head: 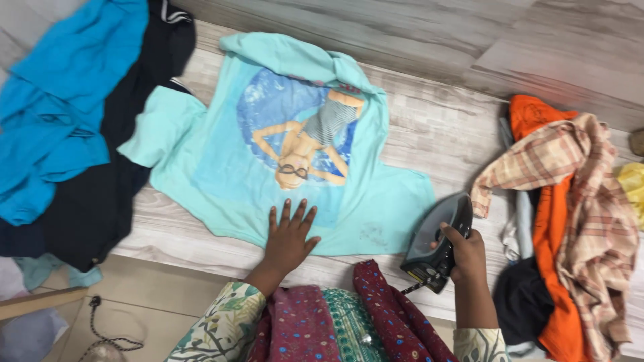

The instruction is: The person irons a plaid shirt and a light blue t-shirt on a flat surface. They smooth the fabric with their hands, move the iron across the body and sleeves, and flip the garments to iron different sections.

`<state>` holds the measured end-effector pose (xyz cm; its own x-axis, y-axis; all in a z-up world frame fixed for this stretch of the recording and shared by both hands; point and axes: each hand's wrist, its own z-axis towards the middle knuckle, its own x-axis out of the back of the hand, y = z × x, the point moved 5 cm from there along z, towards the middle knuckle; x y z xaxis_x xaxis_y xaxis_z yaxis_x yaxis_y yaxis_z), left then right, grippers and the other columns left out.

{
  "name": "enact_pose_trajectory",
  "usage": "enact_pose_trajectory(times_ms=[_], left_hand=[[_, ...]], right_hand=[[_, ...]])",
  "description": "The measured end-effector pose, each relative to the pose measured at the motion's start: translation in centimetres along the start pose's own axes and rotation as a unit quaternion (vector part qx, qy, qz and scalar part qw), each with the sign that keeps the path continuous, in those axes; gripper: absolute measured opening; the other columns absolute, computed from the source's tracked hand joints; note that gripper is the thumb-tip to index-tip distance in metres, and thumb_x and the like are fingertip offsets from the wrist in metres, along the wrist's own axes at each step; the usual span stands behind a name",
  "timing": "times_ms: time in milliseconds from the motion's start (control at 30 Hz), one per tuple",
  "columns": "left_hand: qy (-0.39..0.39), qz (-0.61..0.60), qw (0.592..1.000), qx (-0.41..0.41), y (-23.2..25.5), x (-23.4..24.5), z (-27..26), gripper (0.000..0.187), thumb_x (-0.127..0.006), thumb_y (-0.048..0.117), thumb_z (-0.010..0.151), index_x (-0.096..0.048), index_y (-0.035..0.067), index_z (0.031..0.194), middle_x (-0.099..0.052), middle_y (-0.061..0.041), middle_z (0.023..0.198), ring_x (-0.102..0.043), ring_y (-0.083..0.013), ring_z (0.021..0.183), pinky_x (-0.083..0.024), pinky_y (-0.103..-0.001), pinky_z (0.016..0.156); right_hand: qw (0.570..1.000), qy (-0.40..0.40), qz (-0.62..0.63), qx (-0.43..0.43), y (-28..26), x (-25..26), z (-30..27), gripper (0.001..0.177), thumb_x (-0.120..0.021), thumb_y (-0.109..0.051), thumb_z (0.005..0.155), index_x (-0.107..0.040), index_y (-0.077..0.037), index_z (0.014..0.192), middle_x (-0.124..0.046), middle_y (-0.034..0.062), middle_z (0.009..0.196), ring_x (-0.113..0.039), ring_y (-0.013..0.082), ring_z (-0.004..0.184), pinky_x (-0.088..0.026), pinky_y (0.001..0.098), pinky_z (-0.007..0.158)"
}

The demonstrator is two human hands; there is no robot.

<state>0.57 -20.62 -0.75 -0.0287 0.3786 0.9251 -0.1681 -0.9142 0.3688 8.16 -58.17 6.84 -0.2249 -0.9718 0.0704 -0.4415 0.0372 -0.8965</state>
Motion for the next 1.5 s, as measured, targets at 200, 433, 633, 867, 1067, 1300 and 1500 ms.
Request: enact_pose_trajectory(times_ms=[200, 433, 633, 867, 1067, 1300, 1500], left_hand=[[-0.090, 0.008, 0.996, -0.001, -1.3, 0.1, 0.5, 0.103, -0.066, 0.064, 0.084, -0.021, 0.012, 0.161, -0.014, -0.015, 0.169, -0.007, -0.0448, 0.155, -0.001, -0.069, 0.118], [-0.220, -0.017, 0.975, -0.036, -4.4, 1.2, 0.1, 0.119, -0.068, 0.075, 0.076, -0.011, 0.020, 0.164, -0.003, -0.012, 0.172, 0.010, -0.0456, 0.155, 0.009, -0.075, 0.114], [-0.329, 0.015, 0.944, -0.007, -4.0, 0.4, 1.2, 0.124, -0.070, 0.073, 0.077, 0.001, 0.022, 0.165, 0.011, -0.008, 0.173, 0.022, -0.0430, 0.154, 0.015, -0.076, 0.113], [-0.362, 0.048, 0.931, -0.010, -3.4, 0.7, 2.4, 0.129, -0.073, 0.071, 0.076, 0.006, 0.022, 0.165, 0.016, -0.010, 0.173, 0.023, -0.0463, 0.153, 0.014, -0.079, 0.109], [-0.338, 0.021, 0.941, 0.002, -3.6, 1.5, 2.1, 0.133, -0.075, 0.075, 0.070, 0.003, 0.026, 0.166, 0.013, -0.007, 0.174, 0.021, -0.0433, 0.155, 0.014, -0.078, 0.112], [-0.265, -0.012, 0.964, -0.024, 0.3, -1.9, 1.2, 0.124, -0.073, 0.071, 0.074, -0.005, 0.024, 0.166, 0.007, -0.009, 0.174, 0.020, -0.0440, 0.154, 0.015, -0.077, 0.111], [-0.264, -0.204, 0.943, -0.023, 3.0, -7.1, 2.0, 0.107, -0.068, 0.062, 0.086, -0.010, 0.023, 0.168, 0.005, -0.016, 0.174, 0.013, -0.0460, 0.157, 0.011, -0.077, 0.113]], right_hand=[[0.996, -0.082, -0.032, 0.005, 0.1, -15.8, -3.2, 0.034, -0.075, -0.012, 0.085, -0.057, 0.006, 0.108, -0.068, 0.0136, 0.080, -0.066, 0.0192, 0.057, -0.056, 0.0331, 0.049], [0.996, -0.006, -0.088, -0.008, 2.0, -22.4, -2.6, 0.039, -0.076, -0.015, 0.084, -0.056, 0.009, 0.108, -0.067, 0.0154, 0.081, -0.066, 0.0219, 0.057, -0.055, 0.0341, 0.050], [0.976, 0.042, -0.214, 0.023, -0.9, -21.6, 4.7, 0.048, -0.077, -0.024, 0.080, -0.059, 0.007, 0.112, -0.069, 0.0160, 0.090, -0.069, 0.0243, 0.073, -0.057, 0.0376, 0.062], [0.979, 0.028, -0.198, 0.029, -3.8, -23.1, 10.5, 0.051, -0.077, -0.022, 0.079, -0.059, 0.009, 0.115, -0.070, 0.0185, 0.096, -0.070, 0.0251, 0.077, -0.058, 0.0379, 0.065], [0.962, 0.030, -0.270, 0.035, -4.1, -21.9, 9.6, 0.055, -0.076, -0.028, 0.080, -0.059, 0.008, 0.117, -0.070, 0.0199, 0.100, -0.071, 0.0270, 0.081, -0.058, 0.0390, 0.070], [0.942, 0.052, -0.330, 0.032, -4.5, -14.2, 9.2, 0.058, -0.075, -0.031, 0.081, -0.060, 0.008, 0.120, -0.071, 0.0225, 0.101, -0.072, 0.0295, 0.082, -0.057, 0.0395, 0.071], [0.951, 0.054, -0.303, 0.034, -4.9, -10.6, 10.5, 0.051, -0.075, -0.025, 0.081, -0.063, 0.007, 0.119, -0.071, 0.0197, 0.095, -0.071, 0.0279, 0.074, -0.057, 0.0385, 0.066]])
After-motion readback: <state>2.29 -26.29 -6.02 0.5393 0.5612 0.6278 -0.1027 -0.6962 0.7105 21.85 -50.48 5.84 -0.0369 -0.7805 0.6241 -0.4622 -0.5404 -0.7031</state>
